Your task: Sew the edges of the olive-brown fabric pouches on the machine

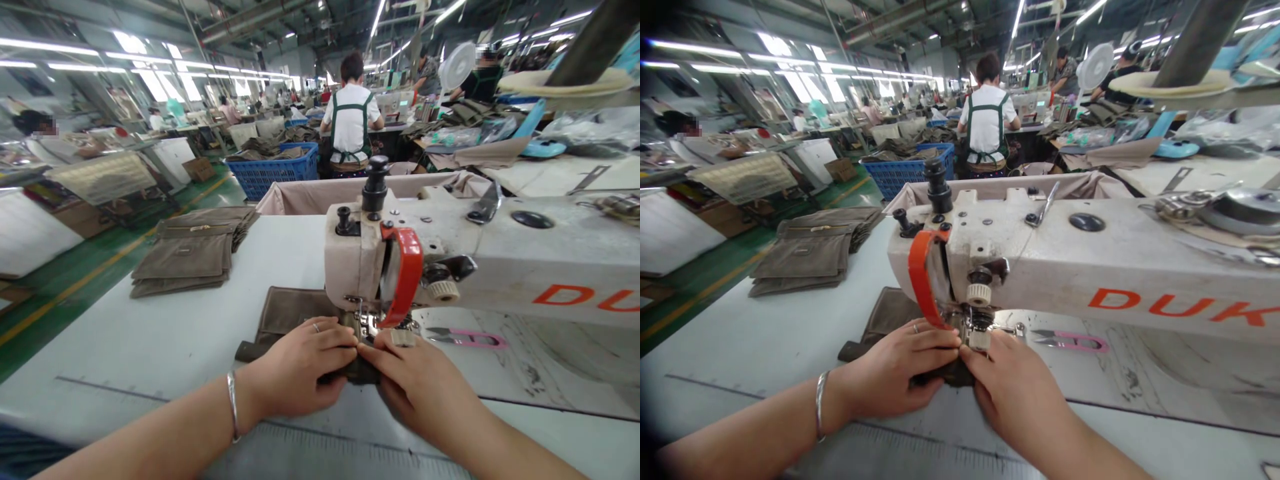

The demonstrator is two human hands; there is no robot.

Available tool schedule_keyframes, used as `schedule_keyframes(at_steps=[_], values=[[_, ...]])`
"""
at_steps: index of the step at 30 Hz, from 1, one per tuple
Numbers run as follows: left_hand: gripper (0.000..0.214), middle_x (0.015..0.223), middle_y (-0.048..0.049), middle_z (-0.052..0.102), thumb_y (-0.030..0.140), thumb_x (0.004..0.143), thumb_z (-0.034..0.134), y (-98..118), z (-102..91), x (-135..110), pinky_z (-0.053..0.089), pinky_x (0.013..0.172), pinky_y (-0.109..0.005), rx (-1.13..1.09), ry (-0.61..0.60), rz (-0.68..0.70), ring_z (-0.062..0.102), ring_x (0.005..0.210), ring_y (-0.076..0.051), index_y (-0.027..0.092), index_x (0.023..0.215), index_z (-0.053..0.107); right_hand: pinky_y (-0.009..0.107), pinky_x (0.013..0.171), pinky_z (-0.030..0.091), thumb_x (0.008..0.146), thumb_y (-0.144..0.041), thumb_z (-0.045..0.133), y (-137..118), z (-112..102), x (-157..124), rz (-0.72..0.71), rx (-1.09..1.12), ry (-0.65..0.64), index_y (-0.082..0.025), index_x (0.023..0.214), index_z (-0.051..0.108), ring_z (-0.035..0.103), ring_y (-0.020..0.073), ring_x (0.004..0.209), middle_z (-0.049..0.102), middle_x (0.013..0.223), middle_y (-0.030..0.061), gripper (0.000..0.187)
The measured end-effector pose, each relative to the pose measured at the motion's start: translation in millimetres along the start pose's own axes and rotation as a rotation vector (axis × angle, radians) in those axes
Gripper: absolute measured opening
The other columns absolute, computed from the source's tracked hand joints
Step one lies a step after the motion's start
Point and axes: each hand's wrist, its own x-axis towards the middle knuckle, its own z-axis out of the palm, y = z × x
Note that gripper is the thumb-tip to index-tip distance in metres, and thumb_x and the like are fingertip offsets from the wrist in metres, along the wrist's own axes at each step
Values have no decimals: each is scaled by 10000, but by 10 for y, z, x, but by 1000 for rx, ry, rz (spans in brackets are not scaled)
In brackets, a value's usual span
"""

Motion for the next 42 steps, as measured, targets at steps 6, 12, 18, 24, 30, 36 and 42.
schedule_keyframes(at_steps=[6,12,18,24,30,36,42], values=[[365,1233,-60,625,228,812,628,-127,-51,106,370,1097,-390,32,-14,8,542,1185,-219,177,1173,611,460,849,503,830,-110,457,4,17,13,75,-46,-19,-175,1235,554,566,288,1002,605,1121,112,421],[305,1194,-55,647,341,915,588,-204,-40,91,418,1039,-408,121,42,31,539,1175,-224,191,1179,608,434,851,494,847,-107,435,7,0,-16,85,18,47,-183,1146,569,542,270,1010,586,1088,113,336],[219,1130,-41,668,271,936,562,-305,-9,-31,464,986,-350,62,150,-26,600,1052,-168,201,1128,638,420,790,462,898,-173,462,81,-97,20,160,-111,225,-158,941,579,517,278,943,577,1015,133,126],[147,1064,-29,706,190,897,599,-186,22,31,499,928,-323,-45,195,-38,643,991,-154,199,1032,659,400,707,429,904,-262,525,128,-131,48,214,-263,114,-191,685,570,512,256,783,561,713,62,235],[125,963,-24,729,157,892,573,-13,129,90,531,876,-316,-32,267,-87,669,898,-151,187,955,677,352,775,457,906,-163,505,54,-47,21,25,37,159,-195,919,643,549,210,854,636,896,56,141],[131,949,-22,732,161,915,541,19,202,93,537,853,-300,29,310,-83,673,861,-146,188,933,668,389,800,471,874,-159,516,-39,33,14,45,108,156,-209,938,639,570,232,902,643,931,65,148],[141,971,-23,732,175,915,547,-18,206,143,536,861,-314,26,329,-114,664,891,-158,190,922,687,347,732,466,914,-138,483,-21,47,76,47,54,173,-207,875,620,552,215,829,635,866,44,158]])
